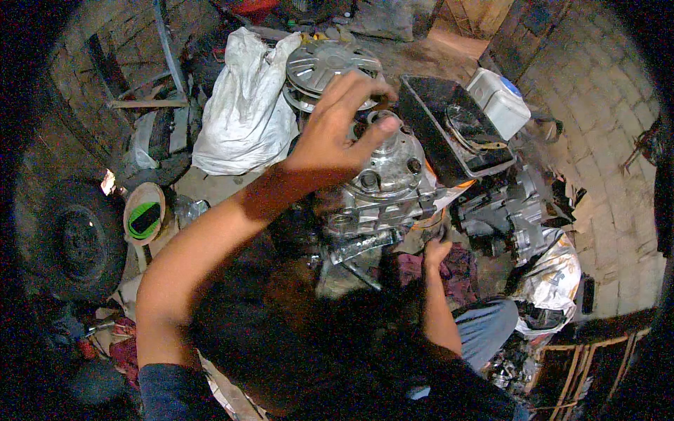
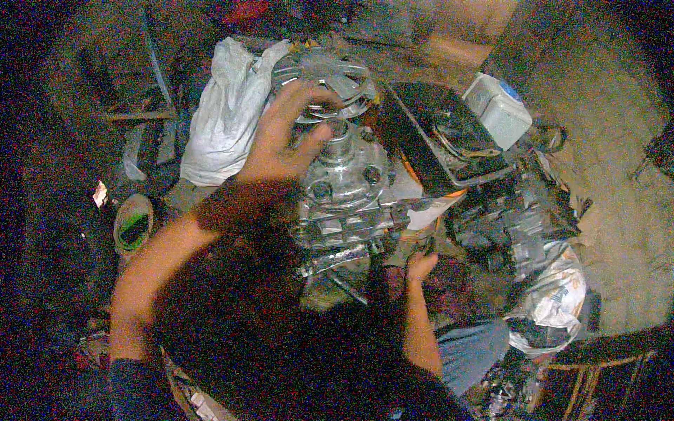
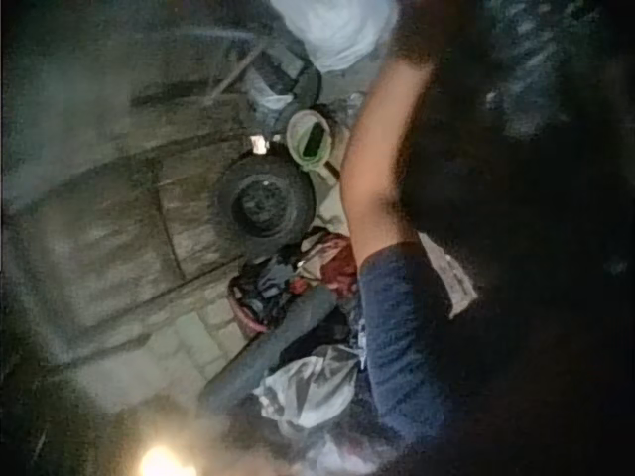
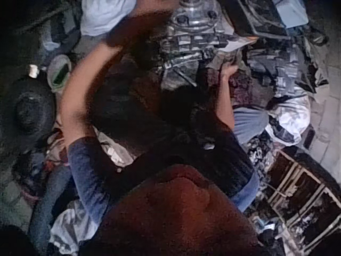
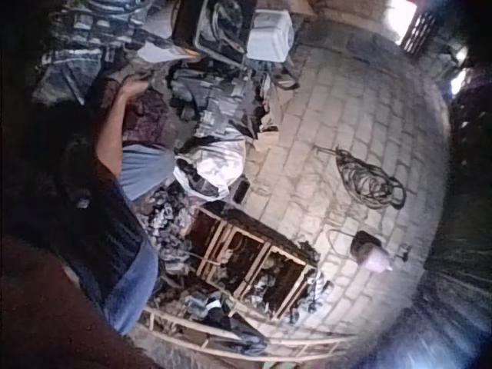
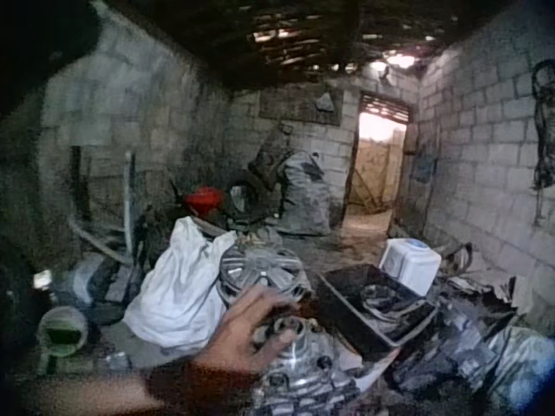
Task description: The person is working on a metallic engine part, using a wrench to tighten bolts. They handle various tools and parts, including a socket wrench and bolts, in a cluttered workshop environment.
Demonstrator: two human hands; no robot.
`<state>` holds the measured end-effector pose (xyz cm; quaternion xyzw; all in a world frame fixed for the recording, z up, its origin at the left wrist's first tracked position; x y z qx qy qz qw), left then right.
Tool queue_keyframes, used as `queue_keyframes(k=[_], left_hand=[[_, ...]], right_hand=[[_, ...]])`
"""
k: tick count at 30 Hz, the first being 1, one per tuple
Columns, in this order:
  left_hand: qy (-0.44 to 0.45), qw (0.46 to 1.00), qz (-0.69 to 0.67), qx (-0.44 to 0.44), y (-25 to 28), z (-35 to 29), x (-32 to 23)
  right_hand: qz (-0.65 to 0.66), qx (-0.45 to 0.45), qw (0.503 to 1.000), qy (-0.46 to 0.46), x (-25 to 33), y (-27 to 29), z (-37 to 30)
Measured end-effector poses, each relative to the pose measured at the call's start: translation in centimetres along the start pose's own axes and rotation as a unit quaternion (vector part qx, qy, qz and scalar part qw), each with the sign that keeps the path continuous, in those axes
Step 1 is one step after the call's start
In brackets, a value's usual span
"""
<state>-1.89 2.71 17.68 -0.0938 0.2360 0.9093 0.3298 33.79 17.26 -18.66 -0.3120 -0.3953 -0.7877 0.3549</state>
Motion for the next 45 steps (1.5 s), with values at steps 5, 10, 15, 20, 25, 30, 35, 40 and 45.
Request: queue_keyframes(k=[5,10,15,20,25,30,35,40,45], left_hand=[[0.080,0.984,-0.133,0.092,-5.6,0.2,1.9],[0.114,0.974,-0.125,0.151,-5.1,-1.0,3.3],[0.122,0.973,-0.141,0.136,-5.1,-0.8,2.9],[0.102,0.988,-0.060,0.095,-5.1,-1.4,4.4],[0.129,0.975,-0.118,0.139,-5.5,-0.7,3.6],[0.114,0.984,-0.086,0.102,-5.2,-0.8,3.7],[0.115,0.975,-0.135,0.133,-5.8,-0.4,3.1],[0.117,0.968,-0.161,0.156,-5.8,-0.2,3.1],[0.169,0.949,-0.170,0.204,-6.1,0.2,3.0]], right_hand=[[0.077,-0.083,0.993,0.019,12.6,9.1,6.9],[0.220,0.092,0.969,-0.066,26.7,9.4,3.3],[0.123,0.201,0.970,0.069,33.5,8.5,-1.0],[0.027,0.255,0.935,0.246,38.1,9.3,-0.5],[-0.078,0.277,0.889,0.357,40.0,10.0,4.6],[-0.055,0.292,0.868,0.398,40.7,8.3,6.1],[-0.051,0.309,0.852,0.419,40.1,6.3,6.0],[0.023,0.329,0.843,0.424,39.3,6.2,4.6],[0.022,0.329,0.851,0.408,38.4,6.1,4.5]])
Point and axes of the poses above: each hand's wrist, its own z-axis towards the middle knuckle, its own y-axis out of the back of the hand, x = y × z, the point moved 8 cm from there along z, towards the middle knuckle, and after that the axes turned 5 degrees about z, right-handed, at the moved point
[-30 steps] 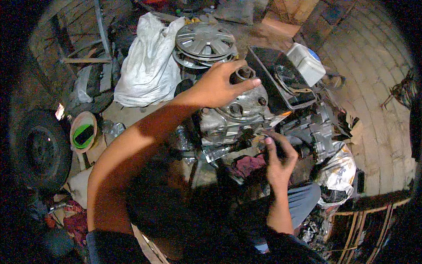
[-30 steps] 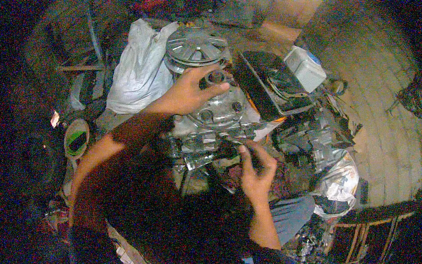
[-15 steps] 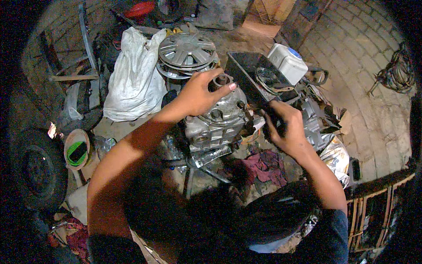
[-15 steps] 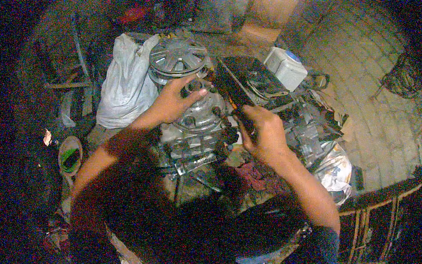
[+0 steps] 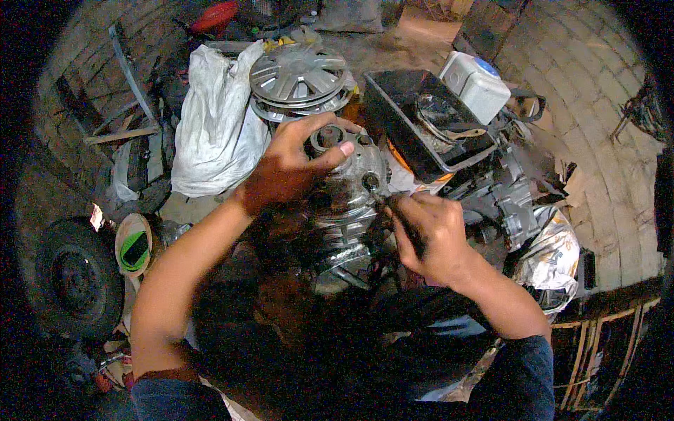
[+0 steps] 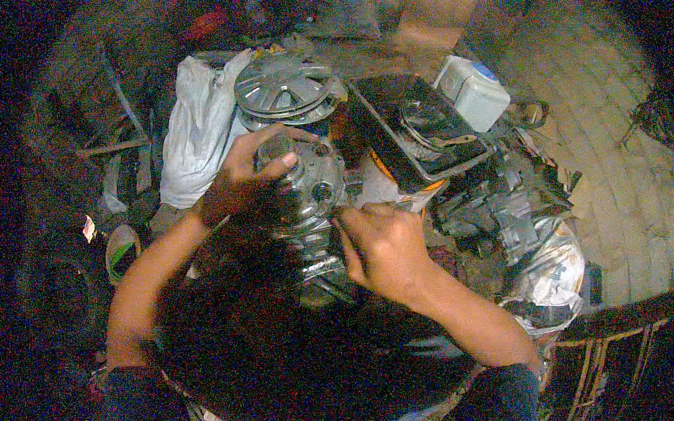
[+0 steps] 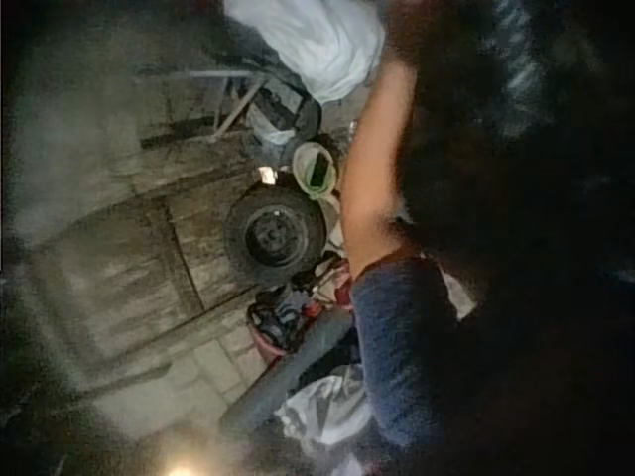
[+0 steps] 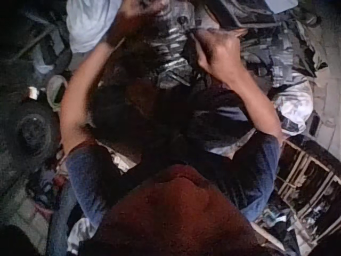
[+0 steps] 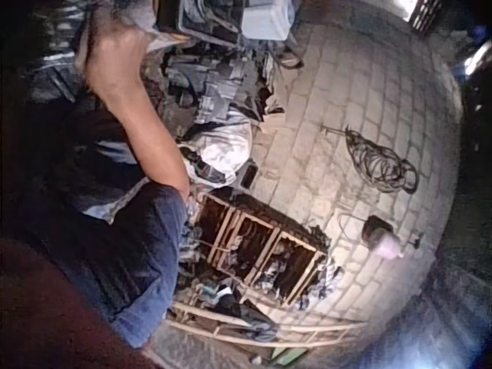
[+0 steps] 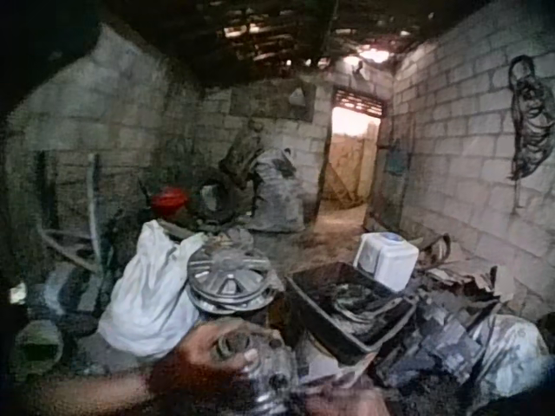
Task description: The person is working on a metallic engine part, using a wrench to tighten bolts. They handle various tools and parts, including a socket wrench and bolts, in a cluttered workshop environment.
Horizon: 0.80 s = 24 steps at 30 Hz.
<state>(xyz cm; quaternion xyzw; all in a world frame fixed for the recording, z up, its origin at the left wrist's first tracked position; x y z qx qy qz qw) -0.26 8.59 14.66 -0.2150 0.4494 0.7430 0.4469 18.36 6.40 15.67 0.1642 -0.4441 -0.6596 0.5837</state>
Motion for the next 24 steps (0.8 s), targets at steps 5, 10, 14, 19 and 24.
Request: queue_keyframes(k=[5,10,14,19,24], left_hand=[[-0.035,0.999,0.027,-0.009,-0.1,0.5,0.2],[-0.041,0.999,0.024,-0.025,-0.1,0.3,0.5],[0.012,1.000,-0.026,-0.005,-0.6,0.3,1.3],[0.003,1.000,-0.005,-0.024,-0.5,0.1,1.5],[-0.036,0.998,0.009,-0.043,-0.5,0.2,1.3]], right_hand=[[0.002,0.012,1.000,-0.004,-1.5,0.3,0.6],[-0.002,0.007,1.000,-0.012,-1.4,0.6,0.5],[0.030,0.003,1.000,-0.002,0.0,0.8,0.4],[0.015,-0.031,0.999,-0.026,-2.0,1.3,0.8],[0.031,0.020,0.999,0.022,0.0,0.3,0.1]])
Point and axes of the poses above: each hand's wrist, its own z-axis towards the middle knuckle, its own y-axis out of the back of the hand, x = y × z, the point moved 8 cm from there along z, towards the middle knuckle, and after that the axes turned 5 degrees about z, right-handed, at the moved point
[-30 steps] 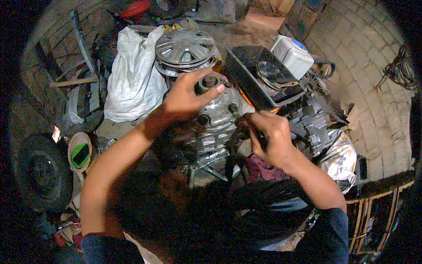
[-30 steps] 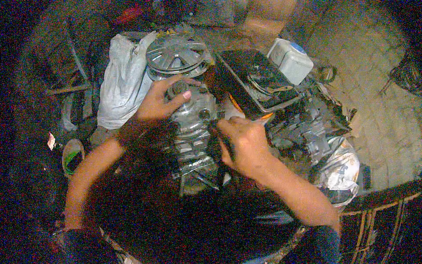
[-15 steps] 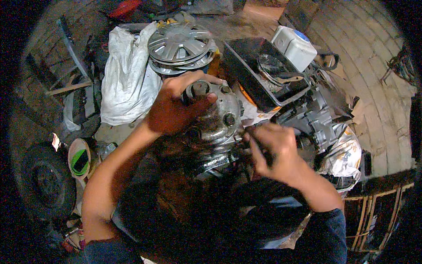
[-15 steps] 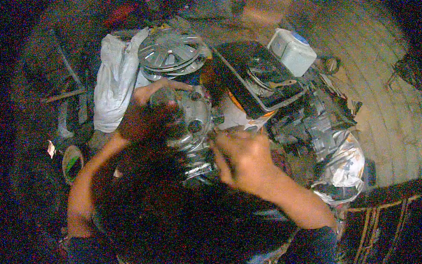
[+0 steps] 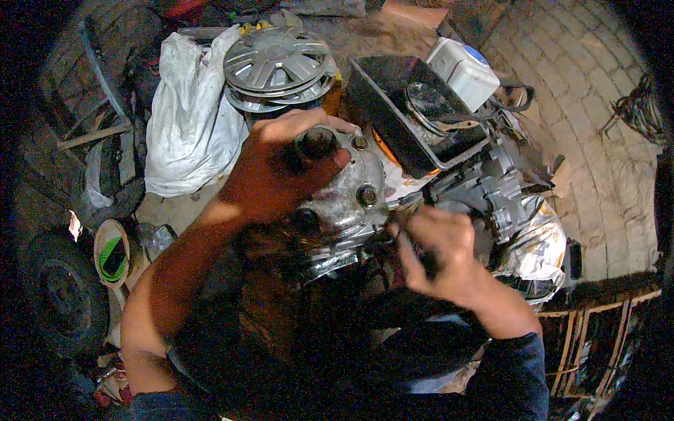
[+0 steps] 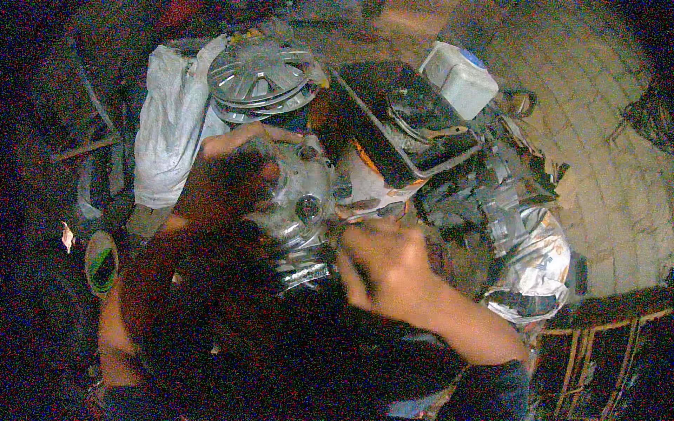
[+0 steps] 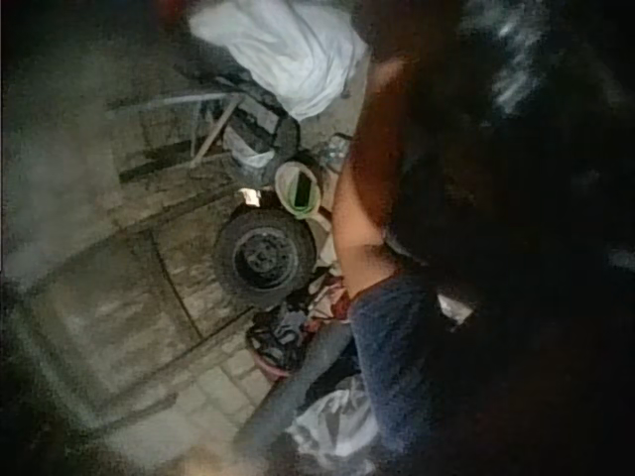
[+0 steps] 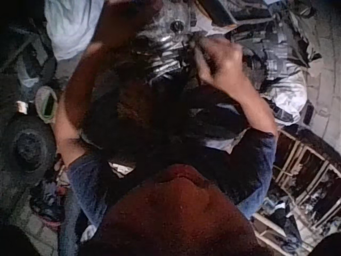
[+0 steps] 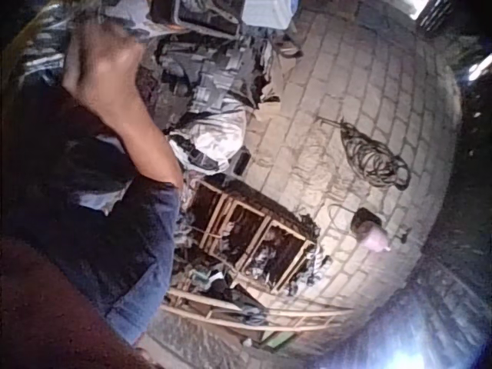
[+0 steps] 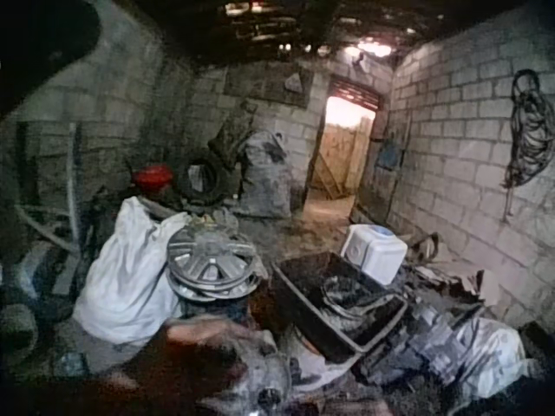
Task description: The person is working on a metallic engine part, using a wrench to tighten bolts. They handle various tools and parts, including a socket wrench and bolts, in a cluttered workshop environment.
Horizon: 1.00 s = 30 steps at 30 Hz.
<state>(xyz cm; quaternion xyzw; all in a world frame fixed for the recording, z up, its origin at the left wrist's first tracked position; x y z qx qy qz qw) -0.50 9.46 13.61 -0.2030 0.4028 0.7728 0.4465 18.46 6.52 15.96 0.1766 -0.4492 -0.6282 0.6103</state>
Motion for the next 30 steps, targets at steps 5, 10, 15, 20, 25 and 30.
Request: queue_keyframes(k=[5,10,15,20,25,30], left_hand=[[0.017,1.000,-0.007,0.000,0.0,-0.1,0.4],[0.002,0.999,0.043,-0.003,0.1,0.0,-0.2],[0.015,0.999,0.028,-0.002,0.0,-0.1,0.1],[-0.006,0.999,0.048,-0.003,0.2,0.1,-0.3],[0.034,0.999,0.005,0.021,-0.1,-0.2,0.4],[0.024,0.999,0.032,0.014,0.2,0.0,-0.2]], right_hand=[[0.020,-0.023,0.999,0.017,1.1,0.3,0.0],[-0.034,-0.024,0.999,-0.026,-0.3,0.8,0.5],[-0.028,-0.018,0.999,-0.037,-1.0,0.7,0.0],[0.005,0.007,1.000,-0.025,0.6,0.0,0.6],[0.030,-0.027,0.999,0.016,1.4,0.5,0.4],[-0.022,-0.030,0.999,-0.035,-0.4,1.0,0.9]])
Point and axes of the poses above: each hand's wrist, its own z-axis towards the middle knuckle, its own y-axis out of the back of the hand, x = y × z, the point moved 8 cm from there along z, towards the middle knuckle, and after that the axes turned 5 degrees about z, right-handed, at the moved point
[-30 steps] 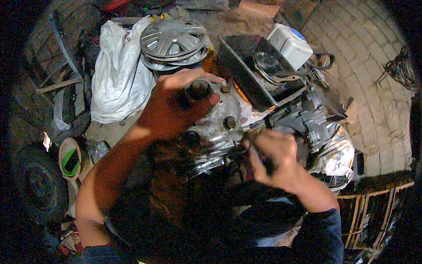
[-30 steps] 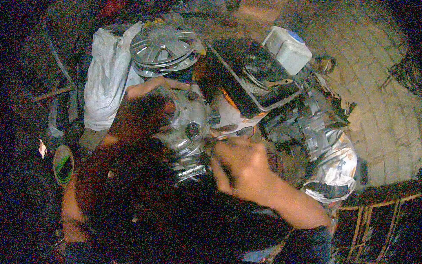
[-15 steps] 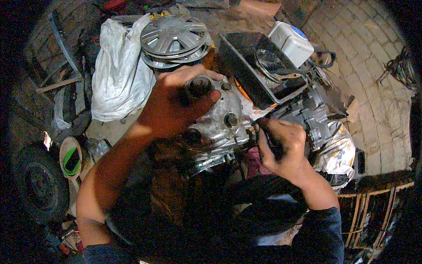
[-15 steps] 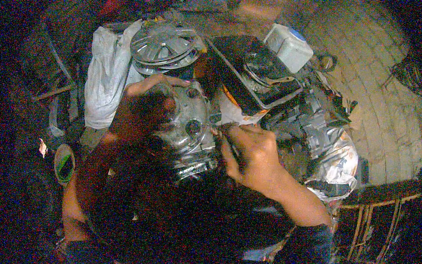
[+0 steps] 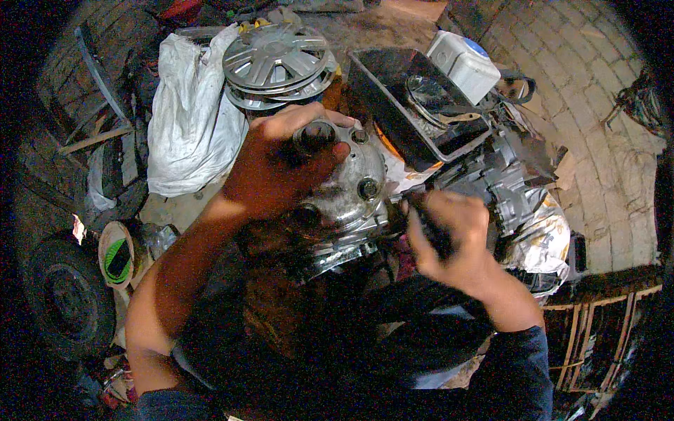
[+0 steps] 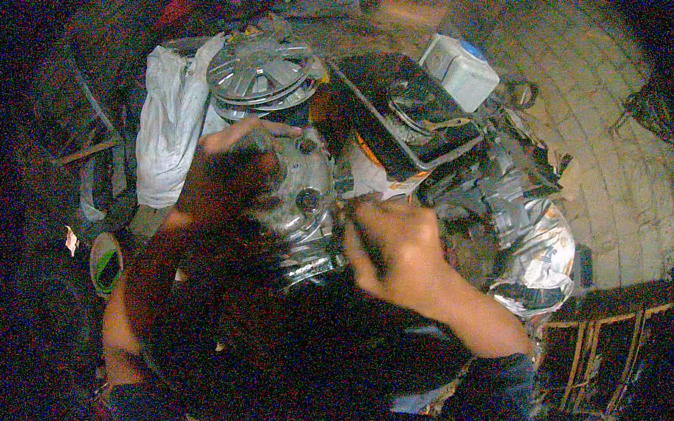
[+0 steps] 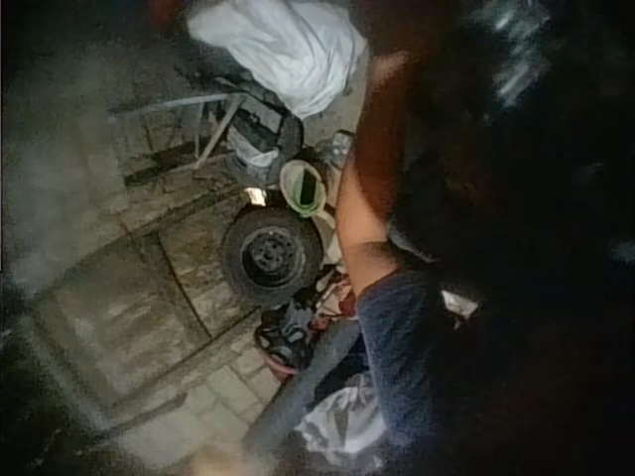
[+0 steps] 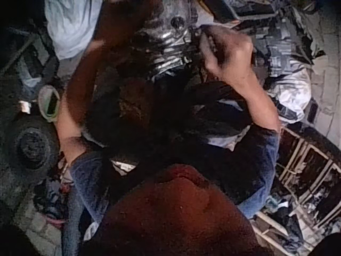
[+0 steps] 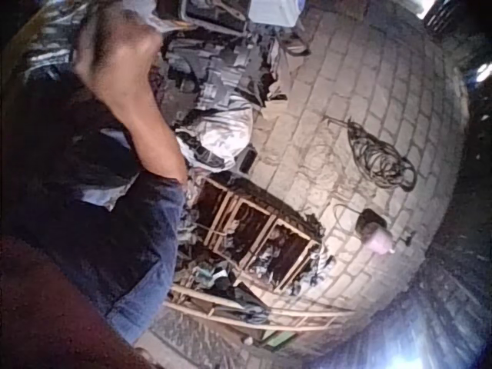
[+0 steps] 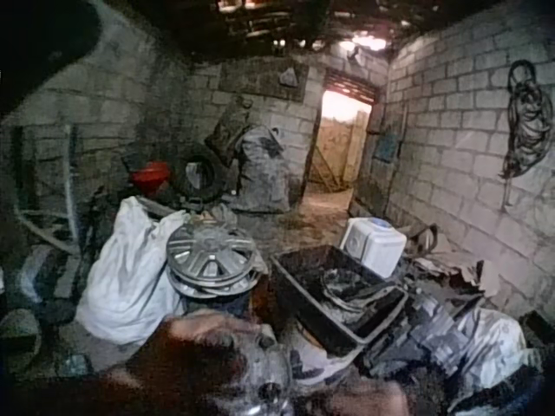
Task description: The person is working on a metallic engine part, using a wrench to tighten bolts. They handle various tools and parts, including a socket wrench and bolts, in a cluttered workshop environment.
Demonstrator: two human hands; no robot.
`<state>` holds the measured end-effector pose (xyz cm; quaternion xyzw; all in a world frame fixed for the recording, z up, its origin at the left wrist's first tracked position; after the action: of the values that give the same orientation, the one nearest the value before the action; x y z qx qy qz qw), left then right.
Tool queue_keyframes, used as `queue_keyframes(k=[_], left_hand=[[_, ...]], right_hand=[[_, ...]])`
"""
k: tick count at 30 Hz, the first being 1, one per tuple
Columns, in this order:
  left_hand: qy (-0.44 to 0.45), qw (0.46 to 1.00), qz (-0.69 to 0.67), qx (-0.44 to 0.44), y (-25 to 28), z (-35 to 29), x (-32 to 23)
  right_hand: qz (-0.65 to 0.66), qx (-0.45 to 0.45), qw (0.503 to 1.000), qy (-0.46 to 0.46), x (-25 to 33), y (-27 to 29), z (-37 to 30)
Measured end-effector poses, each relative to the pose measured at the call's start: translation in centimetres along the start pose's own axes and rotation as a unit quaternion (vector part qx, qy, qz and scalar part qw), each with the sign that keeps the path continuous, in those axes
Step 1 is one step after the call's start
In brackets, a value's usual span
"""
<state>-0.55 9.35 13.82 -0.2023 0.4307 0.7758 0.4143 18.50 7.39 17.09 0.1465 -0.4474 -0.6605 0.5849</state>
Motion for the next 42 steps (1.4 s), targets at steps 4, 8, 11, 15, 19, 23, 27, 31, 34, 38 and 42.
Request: queue_keyframes(k=[4,8,11,15,19,23,27,31,34,38,42], left_hand=[[0.040,0.998,-0.040,0.013,-0.1,-0.2,0.4],[0.045,0.998,-0.053,0.013,-0.3,-0.3,0.7],[-0.001,1.000,0.009,-0.002,0.2,-0.1,-0.2],[0.005,1.000,-0.011,0.002,-0.1,-0.2,0.2],[-0.022,0.999,0.023,-0.006,0.1,0.1,-0.6],[-0.024,0.999,0.040,-0.011,0.5,0.0,-0.6],[-0.034,0.999,0.001,-0.010,0.3,0.1,-0.8],[-0.012,1.000,-0.021,0.003,0.0,0.1,-0.6],[0.014,0.999,-0.036,0.022,0.0,0.0,-0.4],[0.015,0.999,-0.041,0.022,-0.1,-0.1,-0.1],[0.005,0.999,-0.041,0.019,-0.1,0.1,-0.3]], right_hand=[[0.033,0.028,0.999,-0.009,0.1,-0.7,-0.1],[0.041,0.025,0.999,-0.005,1.0,-0.7,-0.3],[0.003,-0.023,1.000,0.009,-0.2,0.0,0.3],[0.067,-0.009,0.996,0.051,1.6,-1.1,-0.8],[0.059,0.001,0.998,0.008,0.6,-1.3,-0.5],[-0.018,-0.039,0.999,-0.019,-1.1,0.4,0.1],[-0.032,-0.034,0.997,-0.059,-1.7,-0.3,-1.3],[-0.030,-0.025,0.998,-0.047,-2.5,-1.0,-1.1],[-0.054,-0.028,0.997,-0.048,-2.2,-1.4,-1.0],[-0.061,-0.002,0.997,-0.043,-1.0,-1.7,-1.0],[-0.055,-0.026,0.998,-0.032,-1.8,-1.4,-0.5]])
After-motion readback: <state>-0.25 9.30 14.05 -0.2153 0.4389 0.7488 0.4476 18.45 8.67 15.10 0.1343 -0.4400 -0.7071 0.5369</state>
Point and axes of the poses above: each hand's wrist, its own z-axis towards the middle knuckle, its own y-axis out of the back of the hand, x = y × z, the point moved 8 cm from there along z, towards the middle knuckle, and after that the axes turned 5 degrees about z, right-handed, at the moved point
